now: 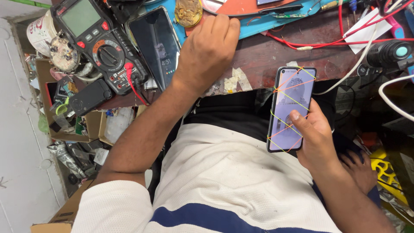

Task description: The person applies adhesive from a tube onto the back of a disassembled smartphone, then presses the back cover onto the phone body. They wrap rubber bands around the assembled phone to hold the cover in place and tap the screen to test it.

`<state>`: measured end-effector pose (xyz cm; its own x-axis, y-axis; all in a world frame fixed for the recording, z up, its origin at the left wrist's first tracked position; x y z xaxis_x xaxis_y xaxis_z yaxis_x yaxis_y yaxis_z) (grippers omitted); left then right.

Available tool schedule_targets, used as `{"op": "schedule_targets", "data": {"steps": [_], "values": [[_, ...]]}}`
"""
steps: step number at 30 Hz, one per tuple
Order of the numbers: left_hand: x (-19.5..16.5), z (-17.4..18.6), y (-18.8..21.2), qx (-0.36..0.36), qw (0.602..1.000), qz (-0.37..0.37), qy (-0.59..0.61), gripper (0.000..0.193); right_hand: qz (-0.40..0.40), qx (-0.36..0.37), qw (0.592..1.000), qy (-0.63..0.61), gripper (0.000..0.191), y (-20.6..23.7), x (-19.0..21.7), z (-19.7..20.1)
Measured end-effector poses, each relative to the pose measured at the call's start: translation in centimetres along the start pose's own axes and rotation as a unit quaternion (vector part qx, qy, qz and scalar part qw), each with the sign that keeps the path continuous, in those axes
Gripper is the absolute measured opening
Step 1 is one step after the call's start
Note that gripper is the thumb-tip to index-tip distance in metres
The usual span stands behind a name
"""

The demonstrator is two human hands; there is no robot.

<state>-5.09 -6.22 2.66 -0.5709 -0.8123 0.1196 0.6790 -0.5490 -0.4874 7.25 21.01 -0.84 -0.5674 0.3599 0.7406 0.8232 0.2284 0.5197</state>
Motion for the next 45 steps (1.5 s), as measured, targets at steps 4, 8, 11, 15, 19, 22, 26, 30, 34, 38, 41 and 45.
{"op": "schedule_targets", "data": {"steps": [4, 8, 11, 15, 19, 22, 26, 30, 34, 38, 41, 45], "values": [[0.3, 0.7, -0.2, -0.029, 0.997, 0.007, 0.076, 0.020, -0.006, 0.005, 1.000, -0.010, 0.056, -0.1, 0.1, 0.5], [-1.1, 3.3, -0.2, -0.066, 0.975, 0.013, 0.210, 0.019, -0.089, 0.047, 0.989, -0.109, 0.053, -0.5, 0.3, 1.6], [-2.9, 5.9, 0.2, -0.064, 0.950, -0.043, 0.303, 0.023, -0.155, 0.055, 0.974, -0.157, 0.051, -0.7, 0.4, 2.2], [-4.3, 7.3, 0.0, -0.092, 0.939, -0.147, 0.298, 0.020, -0.178, 0.138, 0.955, -0.193, 0.042, -0.3, 0.9, 2.0], [-4.7, 7.2, -0.2, -0.085, 0.937, -0.168, 0.295, 0.023, -0.190, 0.179, 0.941, -0.216, 0.036, 0.1, 1.4, 1.5], [-4.7, 7.0, -0.1, -0.093, 0.934, -0.182, 0.294, 0.023, -0.175, 0.193, 0.944, -0.202, 0.033, 0.2, 1.7, 1.4], [-4.5, 7.1, 0.2, -0.090, 0.930, -0.205, 0.290, 0.019, -0.180, 0.146, 0.961, -0.149, 0.040, 0.1, 1.6, 1.5], [-4.1, 7.4, 0.1, -0.078, 0.923, -0.222, 0.305, 0.019, -0.198, 0.097, 0.969, -0.112, 0.053, 0.0, 1.5, 1.8], [-3.7, 7.9, 0.0, -0.082, 0.924, -0.210, 0.310, 0.021, -0.179, 0.153, 0.964, -0.128, 0.053, 0.2, 1.7, 2.1], [-3.8, 8.0, -0.2, -0.079, 0.922, -0.214, 0.311, 0.021, -0.184, 0.122, 0.969, -0.111, 0.054, 0.2, 1.6, 2.4], [-3.8, 8.1, -0.3, -0.074, 0.923, -0.216, 0.310, 0.021, -0.179, 0.102, 0.974, -0.095, 0.055, 0.3, 1.9, 2.3], [-4.0, 8.1, -0.3, -0.079, 0.923, -0.217, 0.308, 0.021, -0.180, 0.084, 0.977, -0.083, 0.056, 0.4, 2.4, 2.1]]}}
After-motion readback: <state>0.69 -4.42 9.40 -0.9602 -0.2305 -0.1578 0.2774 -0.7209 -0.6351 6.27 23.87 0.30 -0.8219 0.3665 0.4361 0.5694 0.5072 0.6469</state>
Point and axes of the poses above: each hand's wrist, its own y-axis away from the middle knuckle, its own z-axis out of the back of the hand, x = y × z, the point moved 1 cm from there along -y, towards the middle knuckle, and after that the axes turned 4 degrees about -z, right-handed, at the moved point
